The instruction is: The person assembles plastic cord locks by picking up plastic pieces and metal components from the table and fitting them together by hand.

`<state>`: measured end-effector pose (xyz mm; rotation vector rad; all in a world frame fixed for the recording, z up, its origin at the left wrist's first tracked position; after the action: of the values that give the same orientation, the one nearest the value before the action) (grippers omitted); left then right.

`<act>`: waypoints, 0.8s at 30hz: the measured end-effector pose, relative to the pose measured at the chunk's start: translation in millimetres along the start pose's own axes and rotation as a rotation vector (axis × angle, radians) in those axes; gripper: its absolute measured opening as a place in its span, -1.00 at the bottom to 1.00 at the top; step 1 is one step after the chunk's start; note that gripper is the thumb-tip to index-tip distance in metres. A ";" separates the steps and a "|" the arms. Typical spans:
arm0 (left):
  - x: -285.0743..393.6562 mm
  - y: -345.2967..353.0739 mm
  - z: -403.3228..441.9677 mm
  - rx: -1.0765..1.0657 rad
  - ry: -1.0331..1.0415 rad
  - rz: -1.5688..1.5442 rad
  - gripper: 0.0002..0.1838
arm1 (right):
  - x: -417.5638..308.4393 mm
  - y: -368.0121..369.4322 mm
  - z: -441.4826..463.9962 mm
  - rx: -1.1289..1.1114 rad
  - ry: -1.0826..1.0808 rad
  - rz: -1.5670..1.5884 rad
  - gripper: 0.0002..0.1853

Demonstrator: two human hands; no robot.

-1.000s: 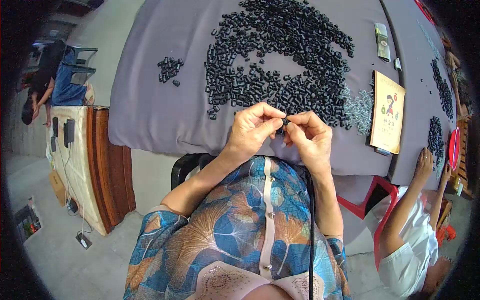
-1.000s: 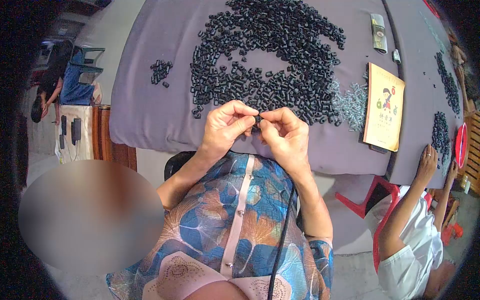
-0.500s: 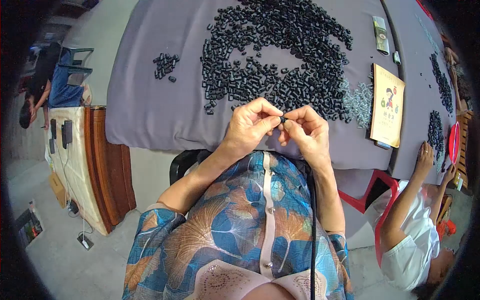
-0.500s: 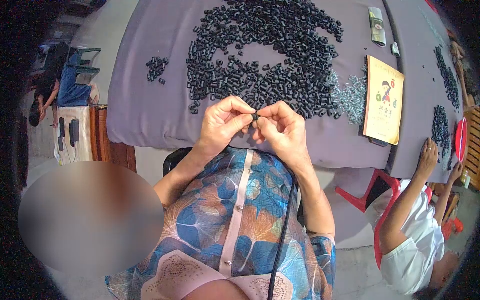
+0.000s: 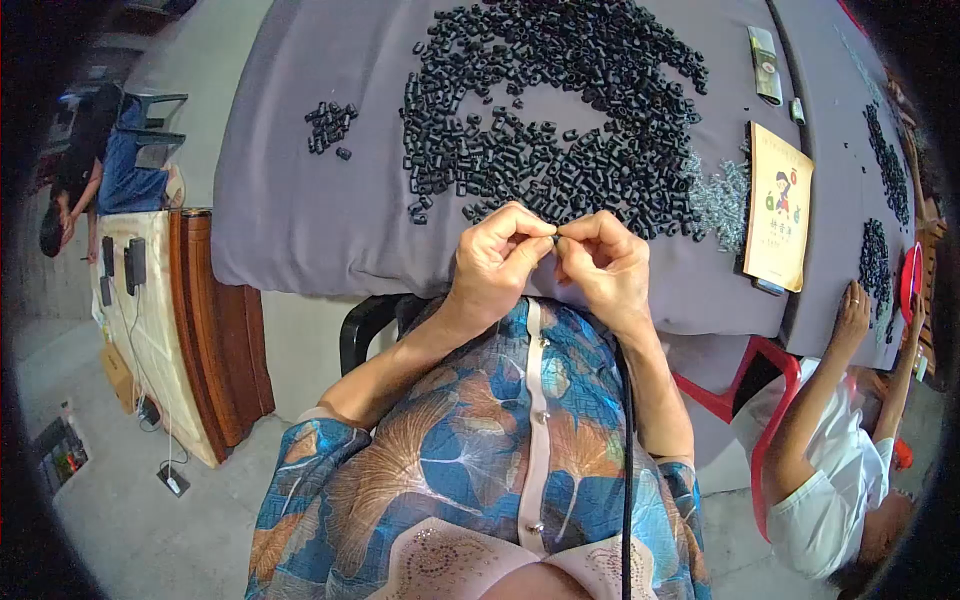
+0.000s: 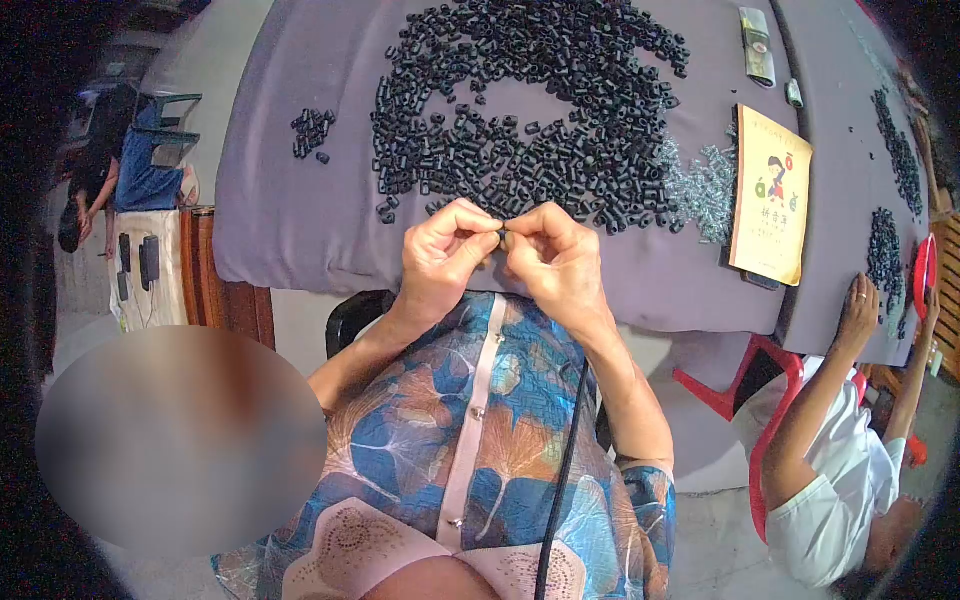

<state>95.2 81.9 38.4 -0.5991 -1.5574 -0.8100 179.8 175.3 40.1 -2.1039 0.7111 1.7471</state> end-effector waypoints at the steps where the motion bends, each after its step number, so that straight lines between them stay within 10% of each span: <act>1: 0.3 0.1 1.0 0.015 -0.016 -0.036 -0.93 | -1.0 0.5 0.6 -0.005 0.007 0.049 -0.98; 24: 18.7 3.5 -4.9 0.122 0.188 0.155 -0.93 | -15.1 6.1 -16.8 0.181 -0.355 -0.246 -0.87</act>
<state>98.2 78.9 57.5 -0.5317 -1.3598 -0.6302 188.2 164.0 58.7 -1.6268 0.4671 1.7763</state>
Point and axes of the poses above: each hand's wrist, its own z-axis towards the middle knuckle, its own y-axis out of the palm, x = y × z, the point moved 7 cm from there along z, towards the middle knuckle, and after that the axes turned 2 degrees about -z, right-handed, at the moved point
